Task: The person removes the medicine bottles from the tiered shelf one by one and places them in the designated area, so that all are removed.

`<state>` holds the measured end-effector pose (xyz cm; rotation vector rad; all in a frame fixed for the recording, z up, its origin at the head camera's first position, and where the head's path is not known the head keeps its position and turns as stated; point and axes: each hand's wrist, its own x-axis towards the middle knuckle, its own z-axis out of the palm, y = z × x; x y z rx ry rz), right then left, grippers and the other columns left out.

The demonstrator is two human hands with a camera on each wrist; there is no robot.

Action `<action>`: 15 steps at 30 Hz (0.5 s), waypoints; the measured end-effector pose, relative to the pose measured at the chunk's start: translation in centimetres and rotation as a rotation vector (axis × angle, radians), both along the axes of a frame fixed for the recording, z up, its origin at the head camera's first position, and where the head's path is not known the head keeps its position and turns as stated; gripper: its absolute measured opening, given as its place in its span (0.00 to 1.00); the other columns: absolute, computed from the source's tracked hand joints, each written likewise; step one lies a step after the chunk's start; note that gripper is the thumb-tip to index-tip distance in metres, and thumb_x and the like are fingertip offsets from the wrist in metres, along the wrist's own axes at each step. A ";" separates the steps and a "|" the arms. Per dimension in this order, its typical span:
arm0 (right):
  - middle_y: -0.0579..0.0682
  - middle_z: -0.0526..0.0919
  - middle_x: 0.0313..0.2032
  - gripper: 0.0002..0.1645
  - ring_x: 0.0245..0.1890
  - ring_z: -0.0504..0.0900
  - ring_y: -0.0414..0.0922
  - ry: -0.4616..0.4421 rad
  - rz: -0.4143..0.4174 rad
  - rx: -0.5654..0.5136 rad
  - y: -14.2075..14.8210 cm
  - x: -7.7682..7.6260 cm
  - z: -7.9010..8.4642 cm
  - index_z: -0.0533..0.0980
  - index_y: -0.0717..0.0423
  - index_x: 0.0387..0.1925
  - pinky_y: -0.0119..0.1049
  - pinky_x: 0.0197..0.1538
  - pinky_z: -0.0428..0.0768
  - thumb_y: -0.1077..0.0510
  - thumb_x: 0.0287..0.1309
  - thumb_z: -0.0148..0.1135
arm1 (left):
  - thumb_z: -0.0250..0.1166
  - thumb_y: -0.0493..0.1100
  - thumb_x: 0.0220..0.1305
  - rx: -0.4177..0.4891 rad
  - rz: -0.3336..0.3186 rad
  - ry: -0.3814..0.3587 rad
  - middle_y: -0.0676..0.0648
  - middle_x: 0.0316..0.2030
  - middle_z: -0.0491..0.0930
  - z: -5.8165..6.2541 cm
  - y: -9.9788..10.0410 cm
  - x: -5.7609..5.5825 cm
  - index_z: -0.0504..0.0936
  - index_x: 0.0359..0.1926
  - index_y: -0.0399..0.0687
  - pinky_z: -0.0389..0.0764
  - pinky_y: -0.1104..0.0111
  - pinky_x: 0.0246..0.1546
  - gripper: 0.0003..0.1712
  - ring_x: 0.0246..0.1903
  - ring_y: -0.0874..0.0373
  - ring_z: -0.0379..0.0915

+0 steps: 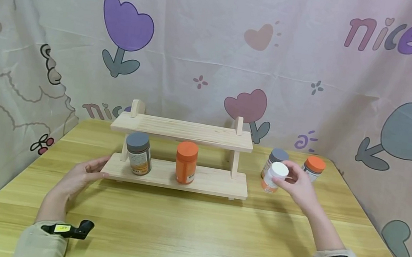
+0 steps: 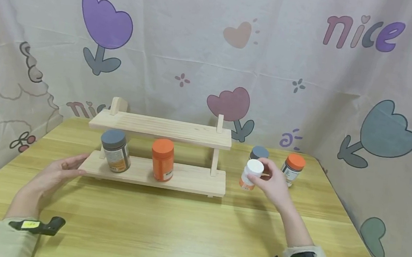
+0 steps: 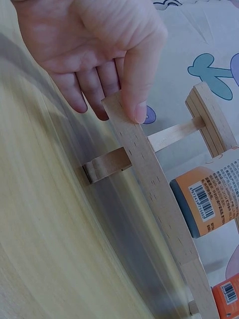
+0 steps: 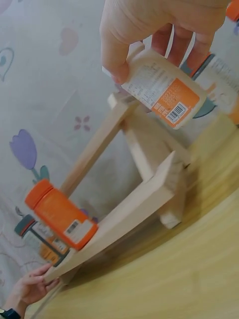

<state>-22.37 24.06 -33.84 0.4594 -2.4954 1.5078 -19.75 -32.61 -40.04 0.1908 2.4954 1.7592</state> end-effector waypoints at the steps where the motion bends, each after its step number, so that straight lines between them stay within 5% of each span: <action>1: 0.52 0.74 0.44 0.27 0.40 0.74 0.33 0.003 -0.004 0.000 0.3 0.1 -0.1 0.67 0.68 0.54 0.24 0.42 0.74 0.64 0.54 0.65 | 0.61 0.44 0.63 -0.001 0.000 0.000 0.32 0.68 0.47 0.0 0.0 0.0 0.48 0.69 0.30 0.64 0.84 0.52 0.43 0.66 0.36 0.40; 15: 0.64 0.76 0.45 0.28 0.38 0.74 0.32 -0.045 -0.086 0.090 2.3 0.3 -2.1 0.66 0.70 0.53 0.25 0.39 0.76 0.64 0.53 0.65 | 0.60 0.43 0.63 -0.003 -0.006 0.011 0.32 0.68 0.47 0.0 0.0 0.1 0.48 0.69 0.30 0.63 0.85 0.51 0.42 0.66 0.36 0.40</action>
